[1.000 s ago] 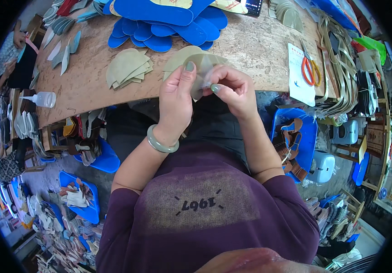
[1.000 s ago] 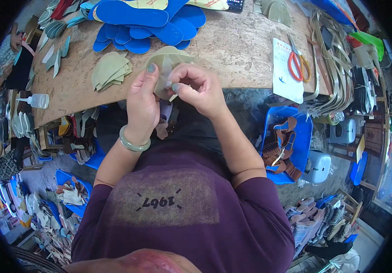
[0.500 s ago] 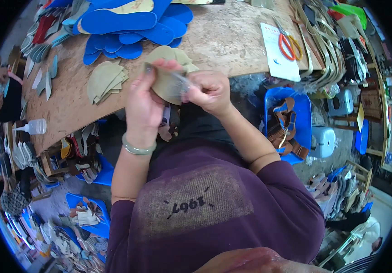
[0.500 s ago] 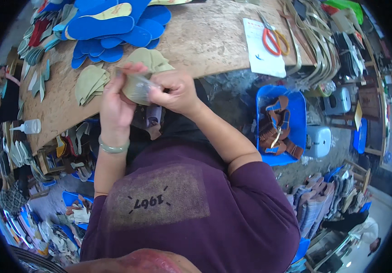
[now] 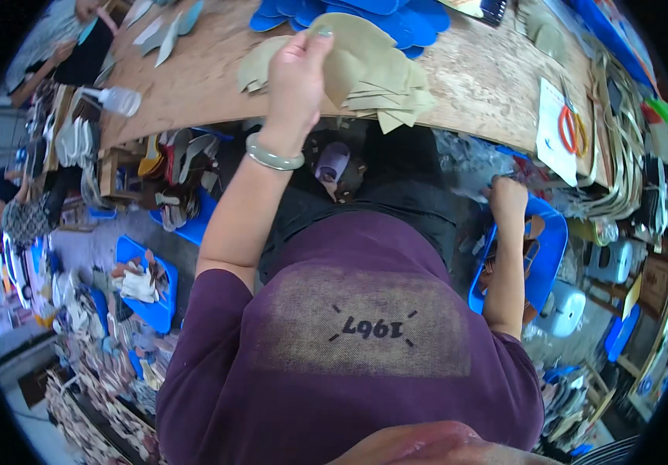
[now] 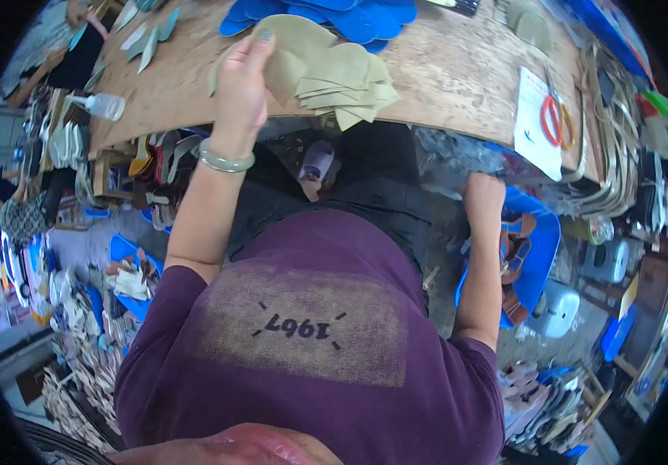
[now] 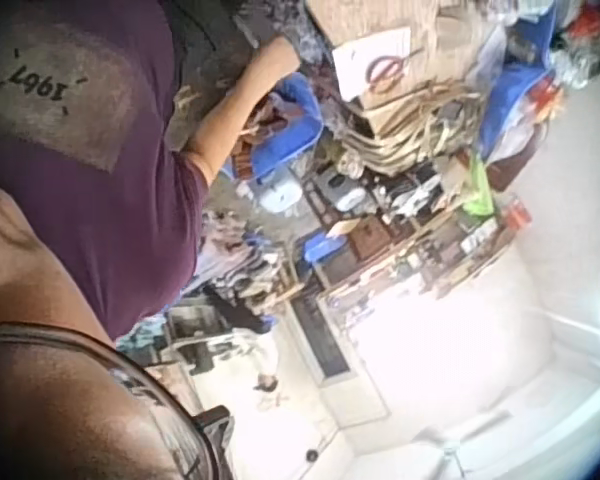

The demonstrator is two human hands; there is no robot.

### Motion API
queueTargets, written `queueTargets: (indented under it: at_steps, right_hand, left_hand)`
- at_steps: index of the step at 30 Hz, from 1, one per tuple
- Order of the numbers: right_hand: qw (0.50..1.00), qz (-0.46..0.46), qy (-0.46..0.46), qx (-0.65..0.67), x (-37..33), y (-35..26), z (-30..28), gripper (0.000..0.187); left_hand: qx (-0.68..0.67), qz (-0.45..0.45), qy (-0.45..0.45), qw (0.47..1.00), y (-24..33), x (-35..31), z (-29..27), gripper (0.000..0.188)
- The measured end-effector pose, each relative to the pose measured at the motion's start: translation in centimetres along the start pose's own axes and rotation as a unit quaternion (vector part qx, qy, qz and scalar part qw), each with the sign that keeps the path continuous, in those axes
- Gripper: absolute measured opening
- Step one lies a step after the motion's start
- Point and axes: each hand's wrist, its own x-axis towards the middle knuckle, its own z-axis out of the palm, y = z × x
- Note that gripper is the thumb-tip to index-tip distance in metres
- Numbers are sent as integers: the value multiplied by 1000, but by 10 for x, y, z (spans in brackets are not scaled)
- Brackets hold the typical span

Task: The person assembles shoe insoles by hand, peeling protective films from beige foam pieces and pressing them onto blue insole bases. The person handles the components one at a time, aligning the beige foam to the blue base and smoothing the edges to ensure adhesion.

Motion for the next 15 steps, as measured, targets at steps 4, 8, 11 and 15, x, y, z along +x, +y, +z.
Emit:
queueTargets:
  at_steps: [4, 8, 11, 15]
  right_hand:
    - [961, -39, 45, 270, 3, -67, -14, 31]
    - [879, -219, -12, 423, 4, -173, -2, 50]
    - [874, -127, -160, 441, 12, -194, 2, 18]
    - [866, -122, -213, 434, 20, -221, 17, 12]
  left_hand:
    - [227, 74, -9, 971, 6, -33, 1, 21]
    - [333, 139, -107, 926, 7, -75, 17, 20]
    - [298, 109, -73, 945, 23, -83, 6, 17]
    - [42, -50, -67, 996, 32, -80, -25, 27]
